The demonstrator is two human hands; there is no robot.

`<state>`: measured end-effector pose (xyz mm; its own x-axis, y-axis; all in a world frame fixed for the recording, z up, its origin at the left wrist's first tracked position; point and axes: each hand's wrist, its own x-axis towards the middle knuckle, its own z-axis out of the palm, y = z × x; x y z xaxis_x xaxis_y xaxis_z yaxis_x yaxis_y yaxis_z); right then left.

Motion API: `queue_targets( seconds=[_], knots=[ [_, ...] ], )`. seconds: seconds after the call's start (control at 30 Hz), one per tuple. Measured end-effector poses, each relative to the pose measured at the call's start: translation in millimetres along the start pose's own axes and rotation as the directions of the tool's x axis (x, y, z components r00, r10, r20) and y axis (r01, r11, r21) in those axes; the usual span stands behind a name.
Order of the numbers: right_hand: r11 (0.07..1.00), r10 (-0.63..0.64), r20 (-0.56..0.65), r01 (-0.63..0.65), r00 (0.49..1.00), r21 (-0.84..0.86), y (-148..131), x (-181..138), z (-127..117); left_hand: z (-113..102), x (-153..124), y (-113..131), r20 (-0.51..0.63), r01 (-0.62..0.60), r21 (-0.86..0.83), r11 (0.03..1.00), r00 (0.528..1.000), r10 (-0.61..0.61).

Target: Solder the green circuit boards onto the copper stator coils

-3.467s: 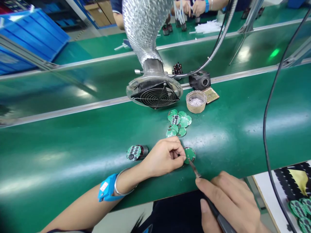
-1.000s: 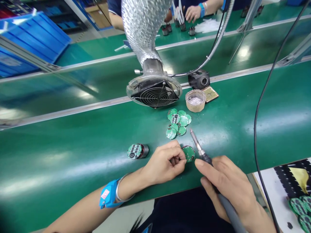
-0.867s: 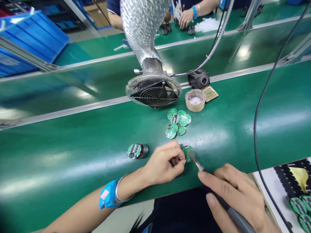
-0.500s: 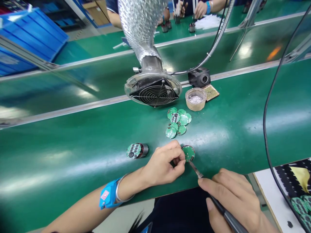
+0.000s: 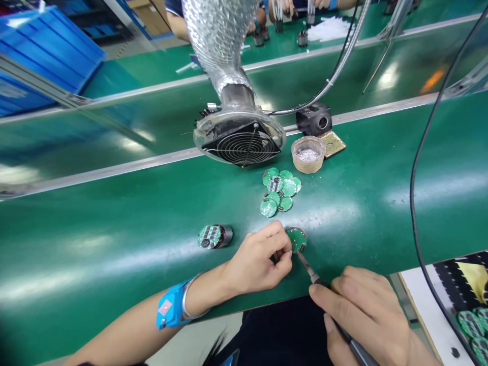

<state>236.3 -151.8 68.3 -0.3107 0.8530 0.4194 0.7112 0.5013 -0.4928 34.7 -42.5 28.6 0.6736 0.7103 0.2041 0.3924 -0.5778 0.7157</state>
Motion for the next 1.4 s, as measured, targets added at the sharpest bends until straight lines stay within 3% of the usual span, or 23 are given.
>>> queue_targets(
  seconds=[0.3, 0.5, 0.67, 1.4],
  knots=[
    [0.995, 0.083, -0.045, -0.080, 0.996, 0.059, 0.1, -3.7, -9.9, 0.1, -0.1, 2.5, 0.005, 0.033, 0.006, 0.999, 0.999, -0.033],
    [0.997, 0.036, -0.076, -0.030, 0.996, 0.076, 2.7, -1.7, 0.6, -1.3, 0.4, 2.4, 0.014, 0.040, 0.017, 0.999, 0.999, -0.040],
    [0.996, 0.069, -0.004, -0.069, 0.998, 0.051, 1.8, -2.6, 0.8, -1.7, -0.3, 2.9, 0.026, 0.057, 0.023, 0.998, 0.998, -0.058],
    [0.999, 0.036, -0.006, -0.036, 0.999, 0.041, 3.0, -3.8, -0.7, -1.0, 3.1, 10.4, 0.036, 0.132, 0.095, 0.987, 0.990, -0.136]
  ],
)
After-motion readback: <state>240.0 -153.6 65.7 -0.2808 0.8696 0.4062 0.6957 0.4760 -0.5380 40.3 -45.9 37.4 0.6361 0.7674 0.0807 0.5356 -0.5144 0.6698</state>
